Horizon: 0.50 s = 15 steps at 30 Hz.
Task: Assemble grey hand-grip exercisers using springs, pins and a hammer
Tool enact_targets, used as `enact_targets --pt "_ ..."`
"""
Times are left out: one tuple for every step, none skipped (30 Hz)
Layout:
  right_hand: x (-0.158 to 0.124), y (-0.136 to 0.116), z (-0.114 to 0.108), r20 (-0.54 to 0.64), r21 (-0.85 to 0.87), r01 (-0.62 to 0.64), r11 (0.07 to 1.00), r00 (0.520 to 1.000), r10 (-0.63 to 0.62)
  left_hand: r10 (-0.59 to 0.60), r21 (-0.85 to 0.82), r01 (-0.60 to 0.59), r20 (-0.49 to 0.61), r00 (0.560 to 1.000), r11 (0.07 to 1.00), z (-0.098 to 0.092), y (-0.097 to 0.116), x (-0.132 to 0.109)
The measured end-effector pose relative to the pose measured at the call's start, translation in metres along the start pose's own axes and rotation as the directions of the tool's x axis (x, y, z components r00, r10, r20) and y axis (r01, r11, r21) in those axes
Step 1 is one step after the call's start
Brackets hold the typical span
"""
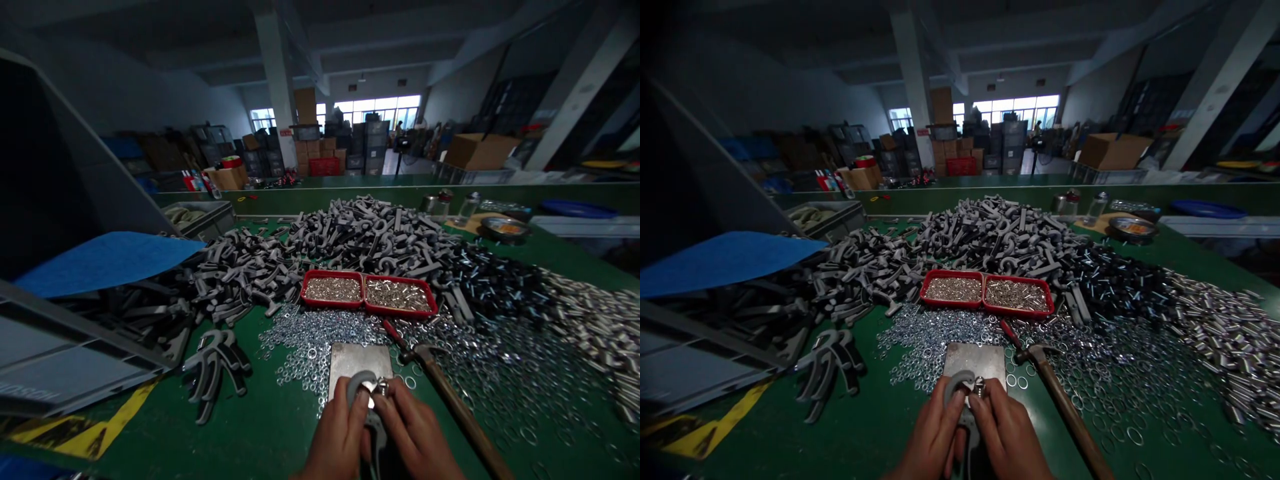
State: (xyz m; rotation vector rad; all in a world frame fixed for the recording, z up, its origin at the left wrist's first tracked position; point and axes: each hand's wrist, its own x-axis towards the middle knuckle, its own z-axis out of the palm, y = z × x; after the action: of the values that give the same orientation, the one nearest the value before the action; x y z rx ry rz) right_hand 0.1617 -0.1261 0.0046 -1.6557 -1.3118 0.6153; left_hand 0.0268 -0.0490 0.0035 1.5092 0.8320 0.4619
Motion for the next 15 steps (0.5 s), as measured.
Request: enact_targets --pt "-0.001 0.000 0.000 0.009 0.002 -0.007 1.000 1.000 0.007 0.029 0.065 -0.029 -0.003 1.000 0.997 -0.002 -0.001 -0.001" --pt "-0.001 0.000 -0.001 0.024 -0.001 -0.015 1.000 1.000 0.015 0.056 0.142 -0.057 0.011 0.998 0.988 -0.005 -0.002 -0.002" --pt "-0.002 0.000 -0.003 0.044 -0.004 -0.024 1.000 0.999 0.024 0.075 0.218 -0.083 0.043 0.996 0.972 -0.008 -0.002 -0.002" --pt "-0.003 0.001 -0.005 0.068 -0.004 -0.032 0.999 0.997 0.033 0.088 0.284 -0.111 0.093 0.992 0.952 -0.011 -0.002 -0.002" --pt "-0.004 0.002 -0.007 0.095 0.003 -0.047 0.999 0.994 0.046 0.098 0.347 -0.146 0.152 0.983 0.927 -0.015 -0.001 -0.001" --pt "-0.005 0.003 -0.008 0.120 0.013 -0.066 0.998 0.991 0.064 0.108 0.407 -0.187 0.209 0.972 0.894 -0.019 0.000 0.001" --pt "-0.006 0.005 -0.009 0.136 0.023 -0.091 0.996 0.987 0.087 0.118 0.460 -0.228 0.255 0.960 0.858 -0.023 0.000 0.003" --pt "-0.007 0.007 -0.008 0.144 0.027 -0.108 0.994 0.984 0.103 0.127 0.500 -0.264 0.290 0.948 0.825 -0.027 0.000 0.005" --pt "-0.007 0.008 -0.007 0.148 0.024 -0.120 0.993 0.982 0.115 0.139 0.528 -0.294 0.313 0.939 0.797 -0.030 0.000 0.006" --pt "-0.007 0.010 -0.006 0.153 0.015 -0.129 0.992 0.980 0.125 0.155 0.544 -0.320 0.327 0.932 0.776 -0.032 -0.001 0.008" --pt "-0.006 0.010 -0.005 0.164 0.003 -0.134 0.991 0.978 0.132 0.167 0.554 -0.339 0.339 0.926 0.760 -0.034 -0.001 0.009" --pt "-0.005 0.009 -0.004 0.180 -0.011 -0.137 0.990 0.974 0.137 0.173 0.562 -0.355 0.351 0.920 0.747 -0.035 -0.002 0.009" --pt "-0.003 0.007 -0.003 0.203 -0.028 -0.142 0.989 0.968 0.145 0.176 0.573 -0.367 0.361 0.916 0.732 -0.036 -0.002 0.010" --pt "-0.001 0.005 -0.003 0.227 -0.044 -0.147 0.988 0.962 0.153 0.178 0.588 -0.378 0.369 0.912 0.715 -0.036 -0.002 0.011" --pt "0.002 0.002 -0.004 0.246 -0.058 -0.143 0.988 0.957 0.153 0.179 0.603 -0.385 0.374 0.910 0.699 -0.037 -0.001 0.013"
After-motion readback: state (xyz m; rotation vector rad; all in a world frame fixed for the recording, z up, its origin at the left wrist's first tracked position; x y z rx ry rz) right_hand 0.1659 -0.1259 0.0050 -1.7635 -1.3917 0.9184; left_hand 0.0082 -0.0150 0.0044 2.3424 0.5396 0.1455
